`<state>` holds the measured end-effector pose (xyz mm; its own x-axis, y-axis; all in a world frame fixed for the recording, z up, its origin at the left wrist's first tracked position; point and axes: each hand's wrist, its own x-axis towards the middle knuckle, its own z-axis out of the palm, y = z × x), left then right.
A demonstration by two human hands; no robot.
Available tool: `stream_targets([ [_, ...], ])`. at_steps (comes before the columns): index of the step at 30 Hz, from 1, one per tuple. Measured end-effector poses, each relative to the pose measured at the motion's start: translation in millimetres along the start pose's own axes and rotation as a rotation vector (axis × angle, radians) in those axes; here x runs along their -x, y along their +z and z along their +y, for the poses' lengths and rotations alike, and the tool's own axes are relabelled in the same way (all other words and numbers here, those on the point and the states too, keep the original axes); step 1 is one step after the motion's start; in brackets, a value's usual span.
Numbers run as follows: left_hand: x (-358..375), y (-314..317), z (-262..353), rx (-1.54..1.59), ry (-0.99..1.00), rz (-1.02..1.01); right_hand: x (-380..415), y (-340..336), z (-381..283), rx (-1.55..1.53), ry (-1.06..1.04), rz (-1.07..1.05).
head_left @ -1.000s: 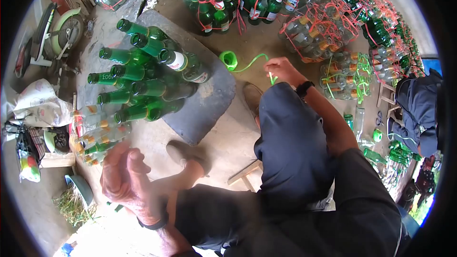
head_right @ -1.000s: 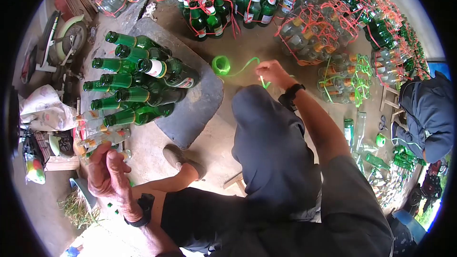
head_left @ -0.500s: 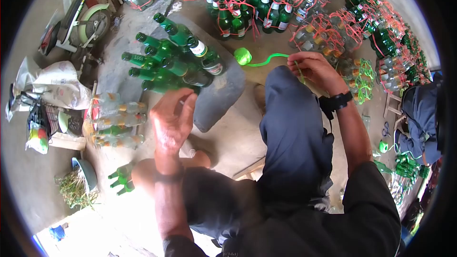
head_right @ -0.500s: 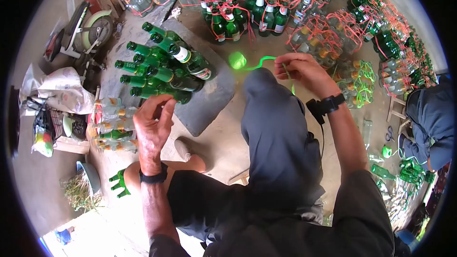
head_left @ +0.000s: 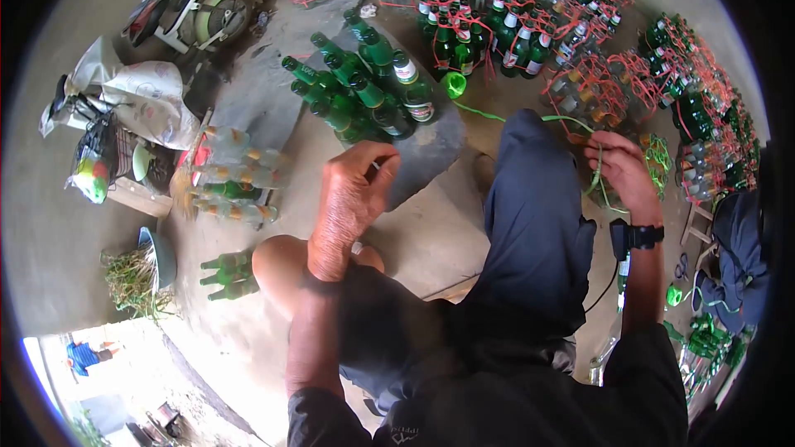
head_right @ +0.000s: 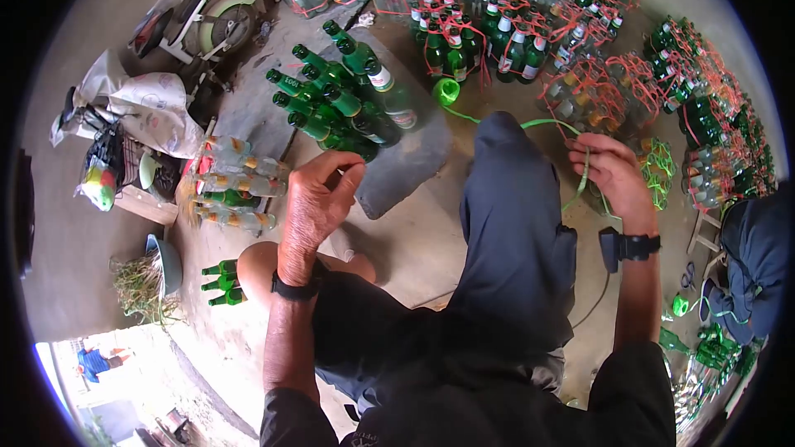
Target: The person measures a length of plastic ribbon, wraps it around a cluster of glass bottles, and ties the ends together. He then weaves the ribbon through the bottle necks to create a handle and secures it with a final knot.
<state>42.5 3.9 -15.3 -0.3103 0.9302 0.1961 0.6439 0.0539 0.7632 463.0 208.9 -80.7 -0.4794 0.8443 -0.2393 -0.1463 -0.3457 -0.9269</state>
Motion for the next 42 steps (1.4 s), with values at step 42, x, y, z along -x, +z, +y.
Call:
stream_targets([
  [42,76,45,111,0.493,0.247,-0.203,105,147,-69,0.425,-0.518,-0.138],
])
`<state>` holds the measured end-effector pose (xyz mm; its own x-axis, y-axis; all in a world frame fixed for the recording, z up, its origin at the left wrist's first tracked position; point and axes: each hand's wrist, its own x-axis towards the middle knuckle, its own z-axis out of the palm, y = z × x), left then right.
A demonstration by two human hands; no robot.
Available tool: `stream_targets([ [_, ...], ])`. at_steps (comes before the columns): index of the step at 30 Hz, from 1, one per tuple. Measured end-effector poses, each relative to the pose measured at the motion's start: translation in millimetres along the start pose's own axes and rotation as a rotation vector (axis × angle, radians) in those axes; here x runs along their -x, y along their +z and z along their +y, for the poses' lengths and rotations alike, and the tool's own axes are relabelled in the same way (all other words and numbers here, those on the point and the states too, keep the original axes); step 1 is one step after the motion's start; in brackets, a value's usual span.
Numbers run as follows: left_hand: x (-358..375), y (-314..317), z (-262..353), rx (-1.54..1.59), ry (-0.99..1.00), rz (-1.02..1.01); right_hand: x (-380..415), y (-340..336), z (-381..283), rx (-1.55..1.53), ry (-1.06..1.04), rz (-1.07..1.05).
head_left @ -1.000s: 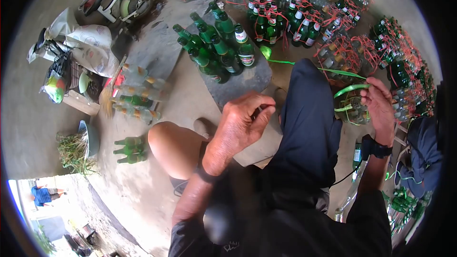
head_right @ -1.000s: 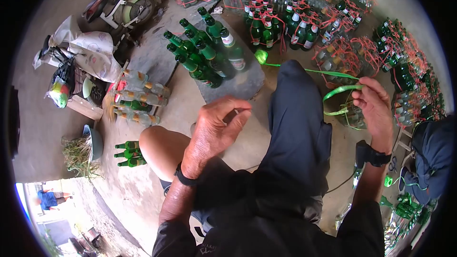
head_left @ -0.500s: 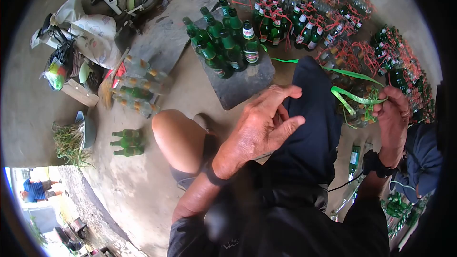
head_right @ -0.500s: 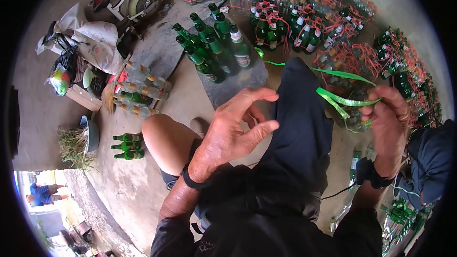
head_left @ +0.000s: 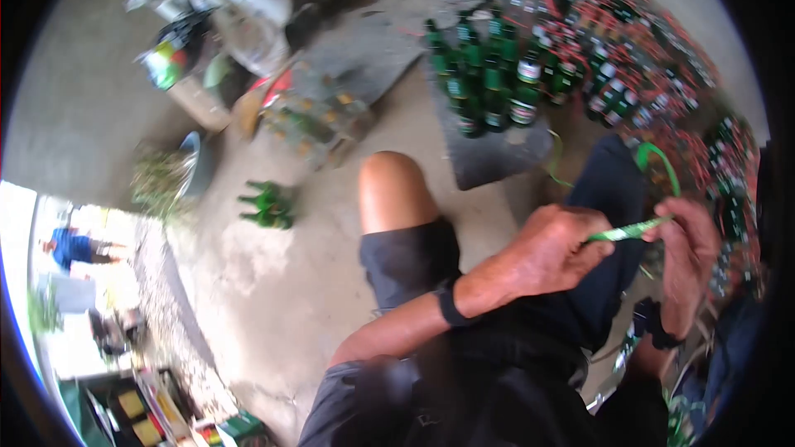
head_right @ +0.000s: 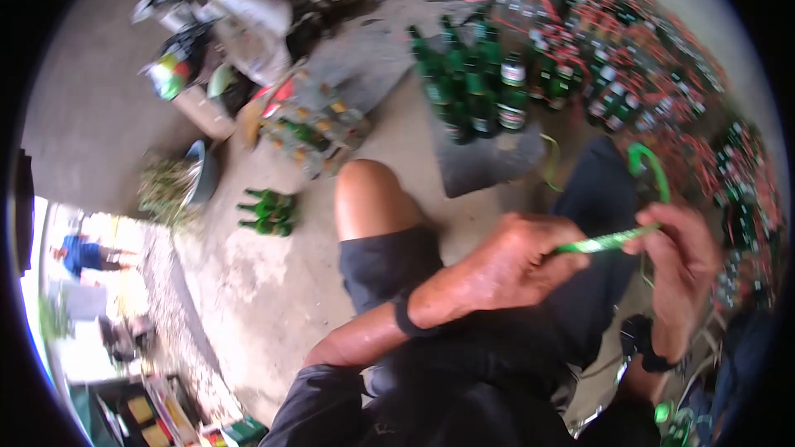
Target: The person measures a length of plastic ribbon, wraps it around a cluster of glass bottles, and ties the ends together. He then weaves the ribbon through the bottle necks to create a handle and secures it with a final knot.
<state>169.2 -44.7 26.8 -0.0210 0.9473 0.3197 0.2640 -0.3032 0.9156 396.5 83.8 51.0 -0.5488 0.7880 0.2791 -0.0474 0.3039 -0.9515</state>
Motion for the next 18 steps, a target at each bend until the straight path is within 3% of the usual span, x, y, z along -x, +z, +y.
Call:
stream_targets([
  [10,24,-20,10,-0.031,0.013,0.227,-25,-41,56,0.451,-0.053,-0.092],
  [12,31,-29,13,-0.101,0.022,0.207,-31,-38,53,0.493,0.023,-0.091],
  [14,33,-33,16,-0.204,0.069,0.256,-38,-27,41,0.609,-0.200,-0.178],
  [18,29,-49,8,-0.310,0.178,0.300,-48,-6,14,0.891,-0.346,-0.234],
])
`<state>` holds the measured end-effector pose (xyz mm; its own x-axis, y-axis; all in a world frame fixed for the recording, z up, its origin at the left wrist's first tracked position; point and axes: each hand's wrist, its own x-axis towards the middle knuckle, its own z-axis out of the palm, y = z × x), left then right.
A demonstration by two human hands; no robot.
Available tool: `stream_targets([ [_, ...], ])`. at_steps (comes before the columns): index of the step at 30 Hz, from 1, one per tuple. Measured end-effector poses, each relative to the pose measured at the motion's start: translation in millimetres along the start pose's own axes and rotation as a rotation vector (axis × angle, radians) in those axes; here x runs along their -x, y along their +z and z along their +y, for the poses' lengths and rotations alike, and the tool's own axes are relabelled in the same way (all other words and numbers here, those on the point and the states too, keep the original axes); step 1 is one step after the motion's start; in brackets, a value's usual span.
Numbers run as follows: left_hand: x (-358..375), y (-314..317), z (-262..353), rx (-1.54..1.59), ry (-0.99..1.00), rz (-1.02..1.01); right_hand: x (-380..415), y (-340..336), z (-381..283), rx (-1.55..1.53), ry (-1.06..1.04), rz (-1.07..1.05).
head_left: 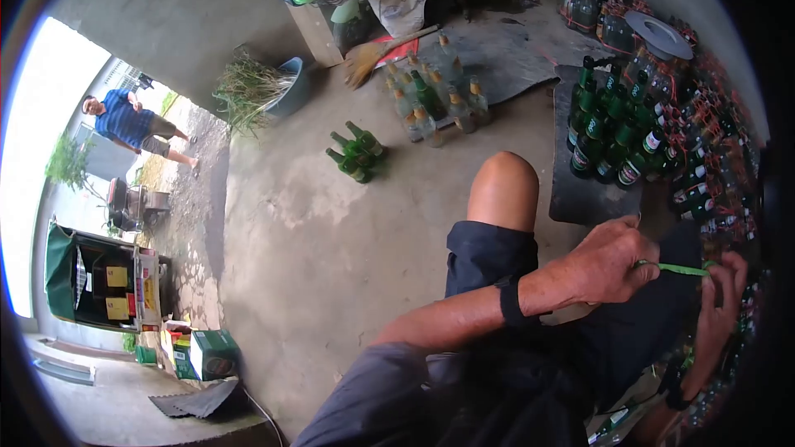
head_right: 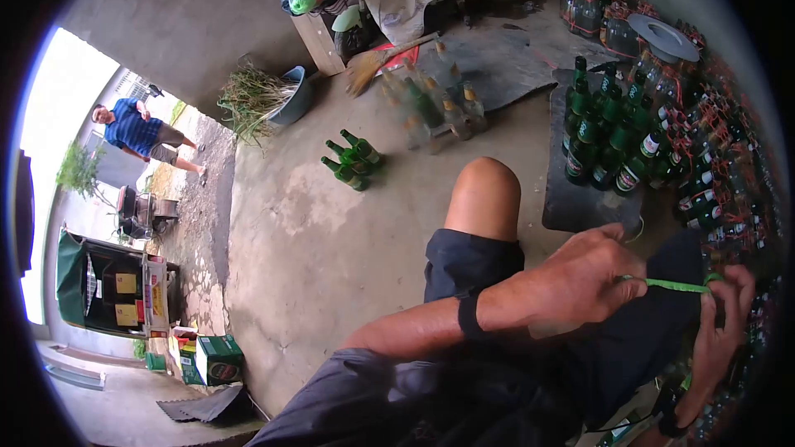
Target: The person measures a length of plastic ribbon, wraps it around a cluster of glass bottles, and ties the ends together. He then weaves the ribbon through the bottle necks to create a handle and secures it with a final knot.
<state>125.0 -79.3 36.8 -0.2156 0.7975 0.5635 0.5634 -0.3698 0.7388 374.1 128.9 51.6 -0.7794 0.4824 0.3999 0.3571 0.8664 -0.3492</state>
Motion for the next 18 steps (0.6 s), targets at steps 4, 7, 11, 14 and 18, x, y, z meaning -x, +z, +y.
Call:
stream_targets([
  [4,-19,-28,7,0.216,-0.366,-0.133,-11,1,-12,-0.272,0.185,-0.048],
  [7,-33,-38,-11,0.158,-0.337,-0.082,-38,-4,-21,-0.559,0.333,-0.183],
  [11,-57,-55,-13,0.176,-0.506,0.041,-69,-3,-7,-0.580,0.301,-0.277],
  [14,-70,-67,-29,0.134,-0.592,0.191,-79,5,20,-0.638,0.277,-0.261],
  [18,-83,-88,-55,0.211,-0.651,0.303,-88,9,47,-0.826,0.364,-0.264],
])
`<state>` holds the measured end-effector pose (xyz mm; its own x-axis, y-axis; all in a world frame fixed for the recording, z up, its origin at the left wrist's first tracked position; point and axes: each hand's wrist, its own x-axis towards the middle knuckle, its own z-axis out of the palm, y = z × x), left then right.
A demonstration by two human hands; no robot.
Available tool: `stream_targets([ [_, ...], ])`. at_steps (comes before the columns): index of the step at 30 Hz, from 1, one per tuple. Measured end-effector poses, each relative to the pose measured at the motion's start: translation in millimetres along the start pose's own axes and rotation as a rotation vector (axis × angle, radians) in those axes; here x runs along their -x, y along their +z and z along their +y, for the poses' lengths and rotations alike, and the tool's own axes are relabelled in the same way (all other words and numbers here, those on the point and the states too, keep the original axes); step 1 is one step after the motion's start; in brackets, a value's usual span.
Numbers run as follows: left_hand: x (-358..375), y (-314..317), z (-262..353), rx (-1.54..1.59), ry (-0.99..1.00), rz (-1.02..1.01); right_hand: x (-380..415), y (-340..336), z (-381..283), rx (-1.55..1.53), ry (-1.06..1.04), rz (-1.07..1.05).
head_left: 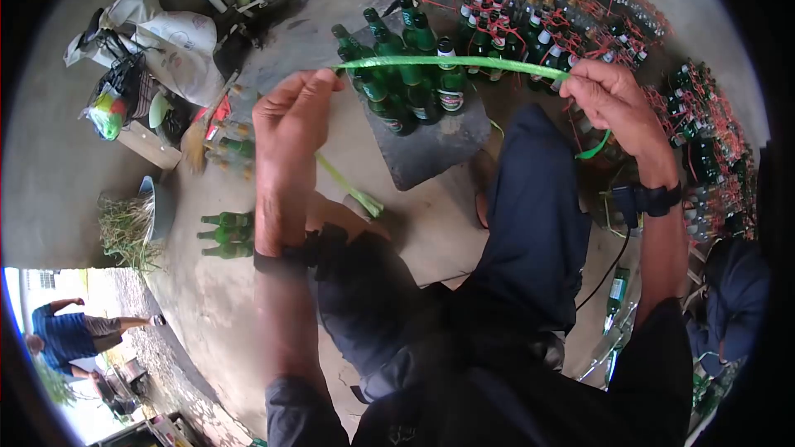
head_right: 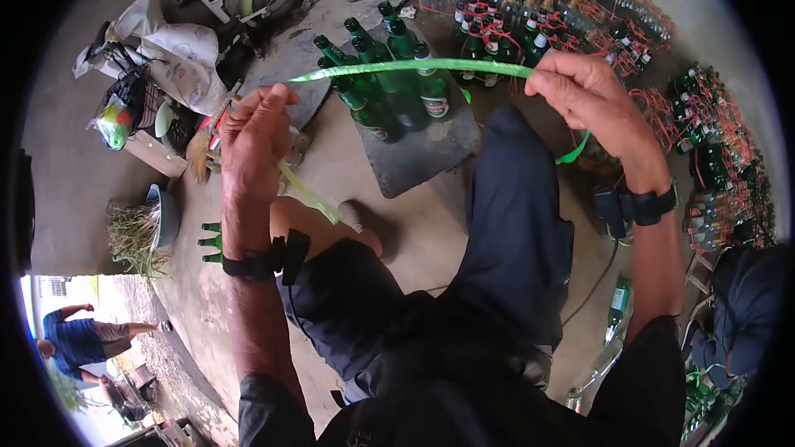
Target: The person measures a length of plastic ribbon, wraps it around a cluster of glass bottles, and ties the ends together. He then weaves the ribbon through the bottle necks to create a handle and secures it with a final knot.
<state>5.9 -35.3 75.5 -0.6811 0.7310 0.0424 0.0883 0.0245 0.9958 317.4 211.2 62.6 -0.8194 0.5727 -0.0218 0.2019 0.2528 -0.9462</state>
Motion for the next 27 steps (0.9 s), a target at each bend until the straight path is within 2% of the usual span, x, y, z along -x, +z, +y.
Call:
stream_targets([
  [4,-24,-9,-10,0.017,0.008,0.024,-24,-6,5,-0.017,0.058,-0.011],
  [8,-50,-13,-14,-0.024,-0.008,0.065,-60,-4,13,0.097,-0.008,0.028],
  [10,-62,-20,-18,0.047,-0.023,0.099,-74,-4,20,0.139,0.054,0.042],
  [16,-76,-17,-48,0.072,-0.099,0.106,-58,-11,42,0.024,0.169,0.006],
  [22,-48,24,-61,0.062,-0.191,-0.066,5,-47,26,0.337,0.356,-0.046],
  [24,-35,38,-57,0.041,-0.144,-0.183,34,-59,19,0.388,0.378,-0.008],
  [26,-23,48,-50,0.041,-0.118,-0.267,60,-73,9,0.443,0.281,-0.122],
  [27,-17,56,-45,0.041,-0.134,-0.301,66,-72,-20,0.433,0.440,-0.155],
])
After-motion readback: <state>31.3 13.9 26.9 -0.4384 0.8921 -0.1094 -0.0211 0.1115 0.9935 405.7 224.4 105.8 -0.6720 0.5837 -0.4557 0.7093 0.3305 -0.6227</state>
